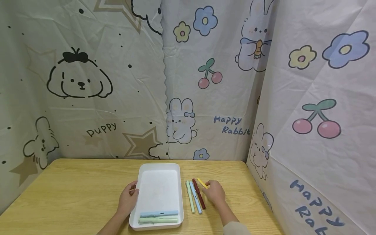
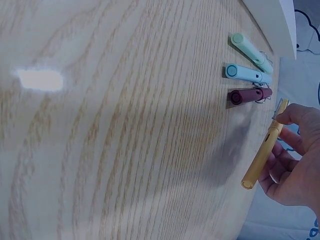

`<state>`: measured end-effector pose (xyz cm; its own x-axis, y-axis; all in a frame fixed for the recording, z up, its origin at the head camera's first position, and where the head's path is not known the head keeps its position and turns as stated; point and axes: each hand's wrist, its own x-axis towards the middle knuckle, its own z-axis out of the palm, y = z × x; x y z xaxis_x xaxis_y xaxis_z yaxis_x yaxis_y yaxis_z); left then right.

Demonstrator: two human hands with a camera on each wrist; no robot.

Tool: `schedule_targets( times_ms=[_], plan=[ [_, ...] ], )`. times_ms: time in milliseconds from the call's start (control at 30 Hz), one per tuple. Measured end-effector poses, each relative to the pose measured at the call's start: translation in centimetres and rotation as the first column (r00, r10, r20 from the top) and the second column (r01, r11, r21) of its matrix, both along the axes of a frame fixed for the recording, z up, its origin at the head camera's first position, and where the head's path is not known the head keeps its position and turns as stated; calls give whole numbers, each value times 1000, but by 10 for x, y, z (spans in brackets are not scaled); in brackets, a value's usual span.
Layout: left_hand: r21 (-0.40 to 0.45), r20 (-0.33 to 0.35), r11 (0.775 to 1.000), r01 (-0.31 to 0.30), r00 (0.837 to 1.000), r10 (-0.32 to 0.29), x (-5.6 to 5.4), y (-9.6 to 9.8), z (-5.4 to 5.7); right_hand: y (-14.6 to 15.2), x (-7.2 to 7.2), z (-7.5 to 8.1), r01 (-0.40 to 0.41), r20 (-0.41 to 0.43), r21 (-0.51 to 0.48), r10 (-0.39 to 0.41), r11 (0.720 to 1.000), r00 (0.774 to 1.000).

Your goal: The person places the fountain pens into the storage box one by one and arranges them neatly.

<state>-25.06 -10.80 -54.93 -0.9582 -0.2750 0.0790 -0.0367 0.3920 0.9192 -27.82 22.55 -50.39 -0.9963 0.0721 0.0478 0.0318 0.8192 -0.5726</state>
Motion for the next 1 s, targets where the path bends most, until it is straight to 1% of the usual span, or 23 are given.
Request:
schedule_targets(
  times_ms=[133,400,633,767,1000],
  plan=[
    [1,11,1000,1,1000,-1,0,0,1,-1,0,0,-10,4,-15,10,1000,1000],
    [6,-4,1000,0,1000,0,-1,0,0,-2,0,3,-30,8,-45,31,999,999],
    [-1,15,1000,-6,1000,6,-2,0,-1,-5,3,7,-62,3,-40,62,997,998],
    [-1,13,1000,-7,1000,7,-3,-1,-2,-7,4,9,-79,1,-49,79,996,997],
    [2,23,1000,-1,1000,1,-5,0,-5,-7,3,10,-89,1,-51,89,995,996]
  ],
)
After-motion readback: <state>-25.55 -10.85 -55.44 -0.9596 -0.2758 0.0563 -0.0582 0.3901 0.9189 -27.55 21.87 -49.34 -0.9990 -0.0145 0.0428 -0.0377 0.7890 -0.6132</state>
